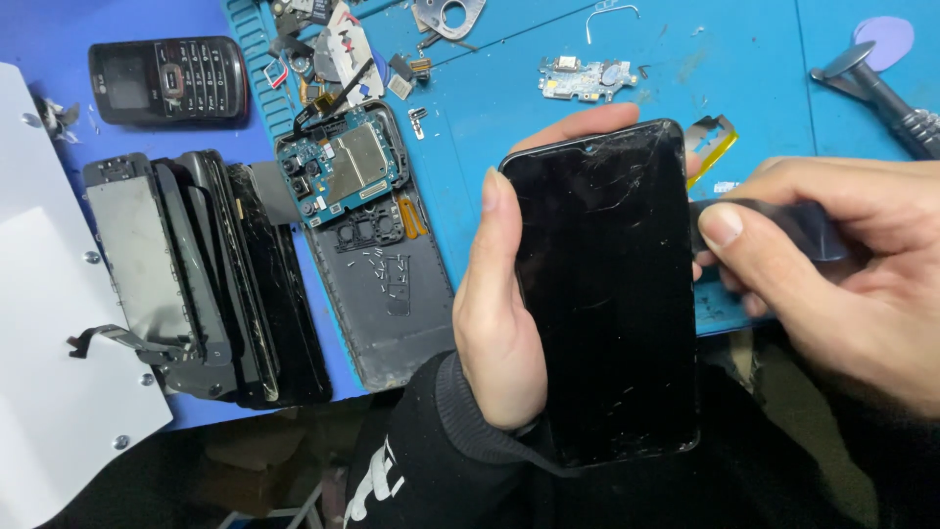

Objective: Using a thin pry tool and tweezers to separate the screen and internal components of a mobile phone.

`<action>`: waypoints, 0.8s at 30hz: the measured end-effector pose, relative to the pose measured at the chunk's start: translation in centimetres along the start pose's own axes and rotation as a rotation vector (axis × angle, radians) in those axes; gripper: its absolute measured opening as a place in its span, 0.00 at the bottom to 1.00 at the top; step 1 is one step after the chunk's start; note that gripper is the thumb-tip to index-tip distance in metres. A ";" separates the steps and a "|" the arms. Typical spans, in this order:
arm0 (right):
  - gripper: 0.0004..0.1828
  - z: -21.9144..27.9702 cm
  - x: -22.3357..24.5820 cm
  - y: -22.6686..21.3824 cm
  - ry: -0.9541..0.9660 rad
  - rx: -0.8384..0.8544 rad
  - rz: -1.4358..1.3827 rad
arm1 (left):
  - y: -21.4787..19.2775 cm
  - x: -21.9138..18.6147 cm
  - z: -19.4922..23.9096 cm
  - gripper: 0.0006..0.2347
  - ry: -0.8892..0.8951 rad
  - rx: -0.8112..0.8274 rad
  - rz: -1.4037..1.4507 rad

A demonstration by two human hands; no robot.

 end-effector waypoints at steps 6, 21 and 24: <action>0.08 0.6 0.7 -0.2 -0.036 -0.016 0.056 | -0.5 0.2 0.2 0.25 0.028 0.029 -0.003; 0.10 0.5 0.0 -0.1 0.130 -0.165 -0.241 | -0.4 0.1 0.3 0.25 0.027 0.043 -0.025; 0.10 0.5 -0.2 -0.1 0.145 -0.166 -0.266 | -0.2 0.1 0.5 0.25 0.011 0.049 0.024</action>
Point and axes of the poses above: each hand's wrist, its own z-axis away from the middle knuckle, its own y-axis out of the palm, x = y × z, the point moved 9 cm from there along -z, towards the middle knuckle, and after that the axes turned 11 degrees about -x, right-handed, at the moved point
